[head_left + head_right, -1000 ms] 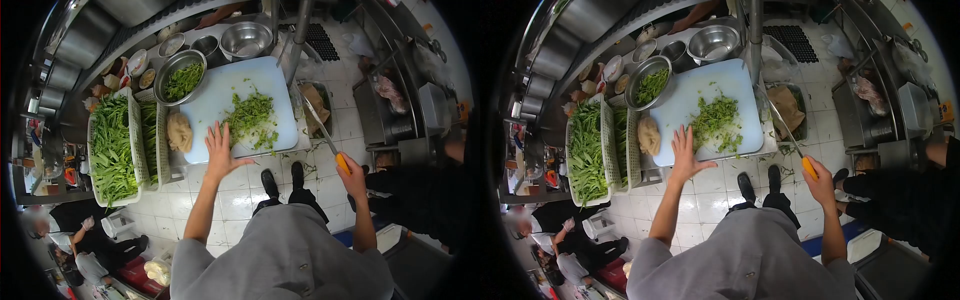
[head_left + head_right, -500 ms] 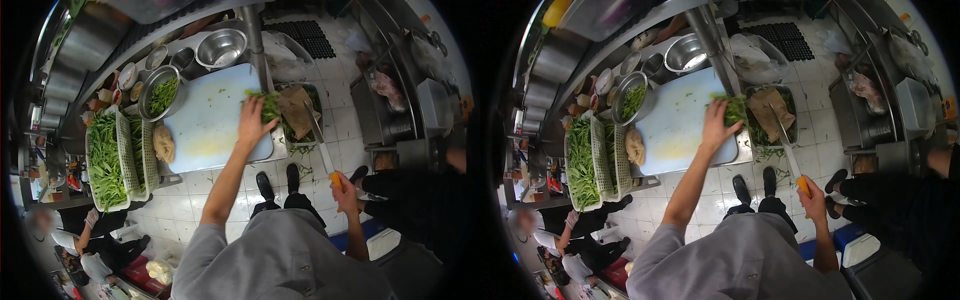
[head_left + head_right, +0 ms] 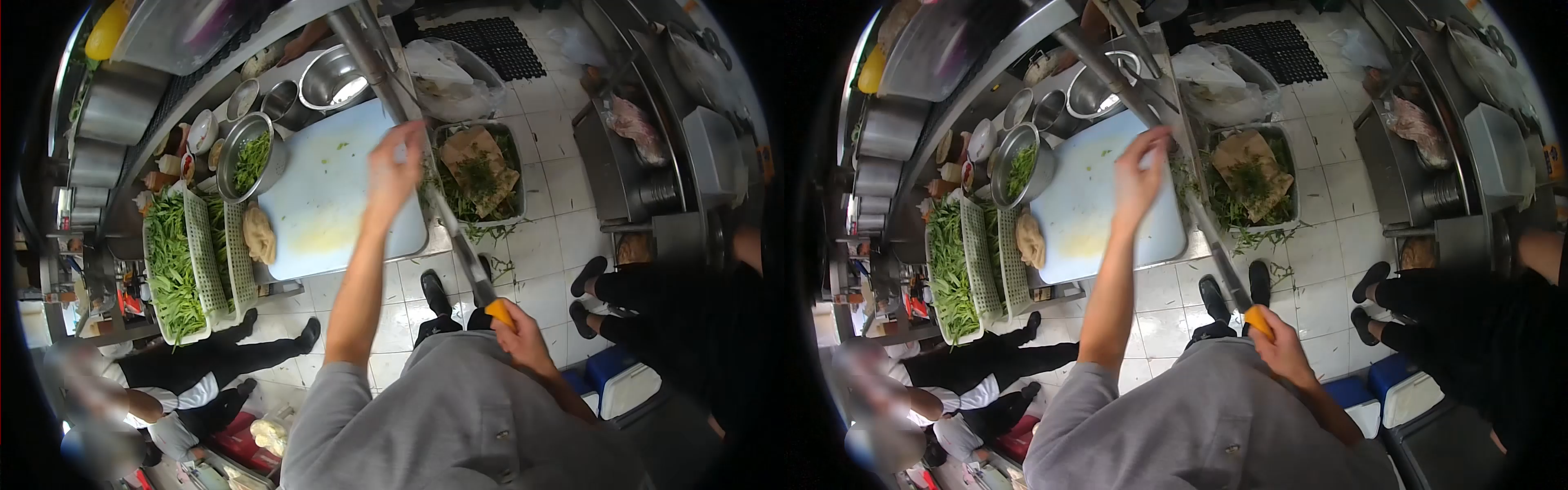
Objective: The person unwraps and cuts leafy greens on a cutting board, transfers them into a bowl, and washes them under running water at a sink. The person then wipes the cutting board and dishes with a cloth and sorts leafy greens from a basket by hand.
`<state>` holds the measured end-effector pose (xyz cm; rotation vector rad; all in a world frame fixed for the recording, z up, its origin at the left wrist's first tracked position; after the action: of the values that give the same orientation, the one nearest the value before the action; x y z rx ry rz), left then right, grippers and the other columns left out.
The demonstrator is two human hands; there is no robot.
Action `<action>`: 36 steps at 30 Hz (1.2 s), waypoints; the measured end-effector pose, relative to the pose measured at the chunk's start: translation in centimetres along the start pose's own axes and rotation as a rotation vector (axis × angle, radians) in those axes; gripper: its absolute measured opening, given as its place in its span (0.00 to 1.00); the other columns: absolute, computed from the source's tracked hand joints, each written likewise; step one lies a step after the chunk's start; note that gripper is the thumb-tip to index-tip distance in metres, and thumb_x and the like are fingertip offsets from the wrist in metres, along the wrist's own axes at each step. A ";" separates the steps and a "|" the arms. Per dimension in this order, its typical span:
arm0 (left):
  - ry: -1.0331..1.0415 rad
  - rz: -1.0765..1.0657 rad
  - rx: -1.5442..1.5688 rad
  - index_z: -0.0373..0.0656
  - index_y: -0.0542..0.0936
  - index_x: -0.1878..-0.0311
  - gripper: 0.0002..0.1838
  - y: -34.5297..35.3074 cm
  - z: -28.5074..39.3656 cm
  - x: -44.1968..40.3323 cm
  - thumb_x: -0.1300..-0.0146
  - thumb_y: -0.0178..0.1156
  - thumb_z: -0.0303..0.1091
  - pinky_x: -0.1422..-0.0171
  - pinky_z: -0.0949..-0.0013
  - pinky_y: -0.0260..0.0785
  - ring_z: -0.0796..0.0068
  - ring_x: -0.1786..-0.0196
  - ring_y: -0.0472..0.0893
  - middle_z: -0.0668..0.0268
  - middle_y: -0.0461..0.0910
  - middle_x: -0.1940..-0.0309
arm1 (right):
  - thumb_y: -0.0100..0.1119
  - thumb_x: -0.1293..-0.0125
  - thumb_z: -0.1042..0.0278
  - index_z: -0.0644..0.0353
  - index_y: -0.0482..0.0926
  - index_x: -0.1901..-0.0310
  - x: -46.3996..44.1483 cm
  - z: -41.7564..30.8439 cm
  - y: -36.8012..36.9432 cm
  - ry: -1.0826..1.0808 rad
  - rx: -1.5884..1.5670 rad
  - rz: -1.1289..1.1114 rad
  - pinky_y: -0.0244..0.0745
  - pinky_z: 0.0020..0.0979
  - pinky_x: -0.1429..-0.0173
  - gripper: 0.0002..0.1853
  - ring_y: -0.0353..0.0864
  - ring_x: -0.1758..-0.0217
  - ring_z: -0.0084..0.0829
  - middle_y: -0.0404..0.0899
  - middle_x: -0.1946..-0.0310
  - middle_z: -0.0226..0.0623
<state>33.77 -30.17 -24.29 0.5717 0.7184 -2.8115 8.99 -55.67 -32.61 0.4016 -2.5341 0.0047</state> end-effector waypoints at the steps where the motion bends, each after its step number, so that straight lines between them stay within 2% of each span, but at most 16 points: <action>1: -0.093 0.046 -0.104 0.42 0.81 0.47 0.13 -2.9 -2.5 1.1 0.31 0.56 0.30 0.46 0.63 0.75 0.61 0.50 0.84 0.56 0.84 0.52 | 0.58 0.32 0.72 0.67 0.68 0.35 -0.6 -0.2 0.9 -0.037 0.020 -0.007 0.71 0.23 0.67 0.25 0.71 0.73 0.19 0.75 0.72 0.29; 4: -0.276 0.140 -0.291 0.40 0.80 0.46 0.13 -10.7 -8.5 6.1 0.30 0.55 0.32 0.41 0.61 0.72 0.59 0.44 0.81 0.55 0.82 0.48 | 0.58 0.32 0.70 0.68 0.68 0.36 -2.8 0.5 2.1 -0.010 0.101 0.015 0.73 0.26 0.64 0.25 0.75 0.72 0.22 0.77 0.70 0.37; 6: -0.358 0.176 -0.387 0.35 0.79 0.45 0.15 -14.3 -9.7 9.5 0.30 0.54 0.32 0.37 0.57 0.69 0.54 0.41 0.79 0.51 0.80 0.45 | 0.58 0.32 0.70 0.68 0.69 0.36 -3.5 0.5 1.5 -0.055 0.133 0.141 0.73 0.26 0.64 0.25 0.76 0.71 0.23 0.78 0.69 0.41; 8: -0.281 0.197 -0.557 0.32 0.76 0.43 0.17 -16.6 -10.7 12.4 0.30 0.54 0.33 0.33 0.53 0.65 0.48 0.38 0.74 0.46 0.76 0.42 | 0.58 0.32 0.69 0.66 0.69 0.36 -3.2 -0.5 1.0 -0.097 0.134 0.200 0.74 0.27 0.63 0.24 0.78 0.69 0.25 0.80 0.67 0.44; 11: -0.299 0.255 -0.776 0.29 0.72 0.39 0.22 -18.0 -11.9 14.2 0.30 0.54 0.35 0.28 0.49 0.58 0.39 0.33 0.66 0.40 0.69 0.36 | 0.57 0.33 0.69 0.66 0.69 0.36 -2.9 -1.5 2.2 0.079 0.138 0.070 0.74 0.27 0.62 0.24 0.78 0.68 0.27 0.81 0.66 0.44; 12: -0.326 0.279 -0.843 0.29 0.70 0.38 0.23 -18.3 -12.3 14.6 0.30 0.54 0.35 0.26 0.47 0.55 0.36 0.31 0.63 0.38 0.66 0.34 | 0.58 0.33 0.69 0.67 0.69 0.36 -3.7 -1.2 2.7 -0.037 0.156 0.065 0.74 0.27 0.62 0.25 0.78 0.68 0.26 0.81 0.66 0.43; 15: -0.374 0.275 -0.880 0.29 0.67 0.34 0.27 -18.4 -15.1 14.8 0.28 0.52 0.41 0.24 0.44 0.49 0.34 0.27 0.56 0.37 0.60 0.31 | 0.57 0.33 0.69 0.66 0.69 0.36 -5.8 -0.9 2.6 -0.073 0.201 0.166 0.74 0.28 0.62 0.25 0.78 0.68 0.26 0.81 0.66 0.43; 18: -0.508 0.191 -0.851 0.28 0.64 0.33 0.31 -16.6 -15.8 13.6 0.27 0.48 0.46 0.24 0.41 0.47 0.37 0.25 0.54 0.39 0.58 0.29 | 0.56 0.32 0.68 0.66 0.69 0.36 -6.4 -1.2 2.9 -0.185 0.207 0.209 0.75 0.28 0.61 0.24 0.79 0.68 0.27 0.81 0.66 0.43; 21: -0.456 0.153 -0.774 0.28 0.62 0.31 0.34 -14.7 -15.9 11.2 0.26 0.45 0.49 0.24 0.40 0.46 0.39 0.25 0.53 0.39 0.58 0.29 | 0.55 0.32 0.69 0.64 0.70 0.37 -6.9 -1.8 3.4 -0.133 0.190 0.127 0.74 0.28 0.64 0.23 0.78 0.70 0.25 0.80 0.69 0.40; 22: -0.434 0.163 -0.741 0.28 0.62 0.31 0.34 -14.0 -15.9 10.4 0.26 0.46 0.49 0.24 0.41 0.45 0.41 0.24 0.53 0.40 0.58 0.28 | 0.55 0.32 0.69 0.64 0.71 0.37 -7.1 -2.1 3.6 -0.099 0.174 0.087 0.74 0.28 0.65 0.22 0.77 0.72 0.24 0.80 0.70 0.38; 25: -0.382 0.146 -0.762 0.30 0.63 0.31 0.33 -11.6 -17.2 7.2 0.26 0.45 0.50 0.23 0.44 0.45 0.42 0.25 0.56 0.40 0.61 0.30 | 0.54 0.32 0.70 0.62 0.73 0.39 -7.5 -2.4 2.2 -0.139 0.026 0.222 0.71 0.26 0.71 0.20 0.74 0.76 0.19 0.76 0.74 0.30; 26: -0.354 0.134 -0.787 0.30 0.64 0.32 0.32 -10.5 -17.5 6.0 0.26 0.45 0.50 0.24 0.45 0.47 0.42 0.26 0.57 0.40 0.62 0.31 | 0.54 0.31 0.71 0.62 0.73 0.41 -7.1 -2.9 1.6 -0.096 -0.015 0.210 0.66 0.22 0.75 0.18 0.69 0.79 0.15 0.72 0.77 0.25; 29: -0.198 0.082 -0.759 0.29 0.67 0.34 0.29 -6.2 -16.6 2.8 0.26 0.47 0.46 0.25 0.44 0.50 0.42 0.28 0.61 0.41 0.65 0.33 | 0.54 0.31 0.72 0.62 0.73 0.40 -5.7 -4.3 0.6 -0.148 0.005 0.269 0.64 0.21 0.77 0.19 0.68 0.81 0.14 0.71 0.78 0.25; 32: -0.058 -0.077 -0.580 0.31 0.72 0.38 0.24 -2.6 -12.9 2.5 0.27 0.48 0.42 0.28 0.51 0.58 0.45 0.32 0.68 0.44 0.72 0.38 | 0.54 0.31 0.72 0.66 0.70 0.37 -4.2 -5.4 1.3 -0.158 0.088 0.220 0.65 0.21 0.76 0.21 0.69 0.80 0.14 0.72 0.77 0.26; 34: -0.063 -0.184 -0.362 0.36 0.77 0.42 0.18 -2.8 -7.6 4.5 0.28 0.51 0.38 0.31 0.58 0.65 0.48 0.37 0.74 0.47 0.78 0.44 | 0.55 0.31 0.71 0.68 0.69 0.36 -3.4 -5.2 2.2 -0.144 0.107 0.175 0.69 0.20 0.71 0.23 0.72 0.75 0.15 0.76 0.73 0.29; 36: 0.018 -0.117 -0.257 0.37 0.78 0.44 0.15 -5.9 -4.3 7.5 0.31 0.55 0.31 0.31 0.57 0.65 0.49 0.37 0.75 0.51 0.79 0.45 | 0.56 0.32 0.72 0.69 0.69 0.36 -3.2 -4.2 3.7 -0.178 0.122 0.151 0.72 0.22 0.67 0.23 0.75 0.72 0.18 0.78 0.70 0.32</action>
<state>26.74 -23.61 -28.34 0.5251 1.1292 -2.7565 12.71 -50.85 -30.47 0.2663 -2.7431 0.1894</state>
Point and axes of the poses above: each hand's wrist, its own x-axis away from the middle knuckle, its own y-axis out of the palm, z = x × y, the point moved 5 cm from there along -x, towards the middle knuckle
